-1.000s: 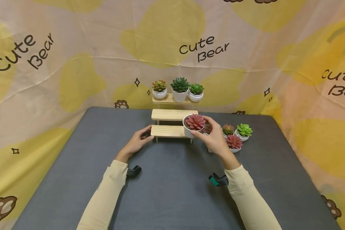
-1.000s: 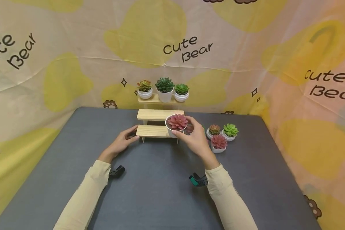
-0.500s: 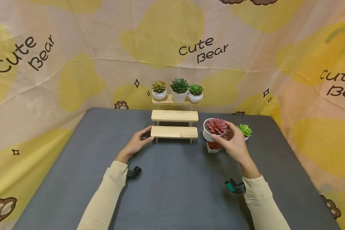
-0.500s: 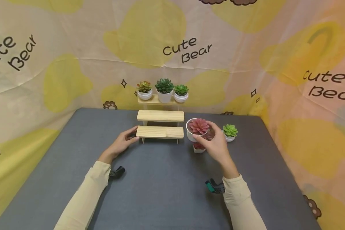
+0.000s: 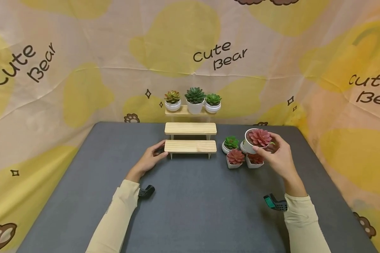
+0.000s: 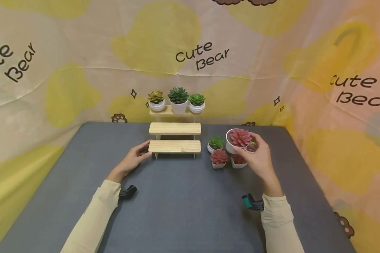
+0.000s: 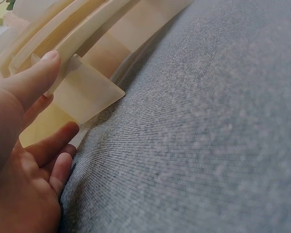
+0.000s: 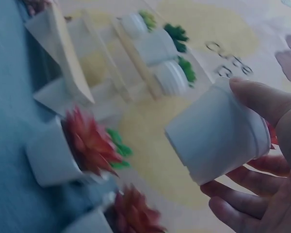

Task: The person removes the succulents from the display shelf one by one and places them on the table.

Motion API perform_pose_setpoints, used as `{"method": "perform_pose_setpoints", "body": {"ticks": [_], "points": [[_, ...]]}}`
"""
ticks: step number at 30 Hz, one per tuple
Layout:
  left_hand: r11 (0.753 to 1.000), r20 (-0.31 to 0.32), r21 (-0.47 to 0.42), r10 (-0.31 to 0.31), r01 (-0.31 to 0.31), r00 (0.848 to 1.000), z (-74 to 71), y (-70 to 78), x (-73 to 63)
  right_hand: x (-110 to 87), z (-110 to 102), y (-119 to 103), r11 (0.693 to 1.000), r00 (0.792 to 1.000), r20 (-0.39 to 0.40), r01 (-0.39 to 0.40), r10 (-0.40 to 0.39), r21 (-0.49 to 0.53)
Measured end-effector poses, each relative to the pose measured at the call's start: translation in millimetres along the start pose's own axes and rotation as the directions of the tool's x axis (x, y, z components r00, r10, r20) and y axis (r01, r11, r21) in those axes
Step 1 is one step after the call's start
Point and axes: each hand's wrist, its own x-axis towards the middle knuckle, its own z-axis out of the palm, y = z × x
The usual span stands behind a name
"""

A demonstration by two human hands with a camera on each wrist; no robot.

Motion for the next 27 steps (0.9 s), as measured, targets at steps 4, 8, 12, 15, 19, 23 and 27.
{"method": "perform_pose_setpoints", "body": {"ticks": [4,8,12,15,19,23,27], "points": [[1.0,0.004,0.005,-0.006,0.006,1.0,-0.7,0.7,-0.3,0.3,-16.7,7.4,1.0,1.0,0.009,-0.027,0.027,0.011],[1.0,0.008,0.011,-0.004,0.004,1.0,-0.8,1.8,-0.9,-1.7,-36.6,14.4,0.995,0.994,0.061,-0.091,0.093,-0.027],[1.0,0.003,0.01,-0.002,0.002,1.0,-0.6,1.5,-1.4,-4.3,-54.3,20.0,0.987,0.983,0.104,-0.144,0.15,-0.064],[1.0,0.0,0.002,-0.01,0.01,1.0,-0.8,1.0,-1.6,-6.5,-63.0,24.9,0.981,0.976,0.12,-0.173,0.183,-0.084],[1.0,0.0,0.005,-0.009,0.009,1.0,-0.8,-0.2,-2.0,-7.0,-70.7,34.2,0.969,0.964,0.13,-0.214,0.23,-0.126],[1.0,-0.003,0.021,0.004,-0.004,1.0,-1.1,-1.1,-2.0,-5.8,-78.0,45.7,0.953,0.948,0.157,-0.249,0.277,-0.175],[1.0,-0.007,0.024,0.01,-0.01,1.0,-1.2,-0.4,-1.4,-6.9,-84.2,57.5,0.936,0.923,0.208,-0.279,0.323,-0.217]]}}
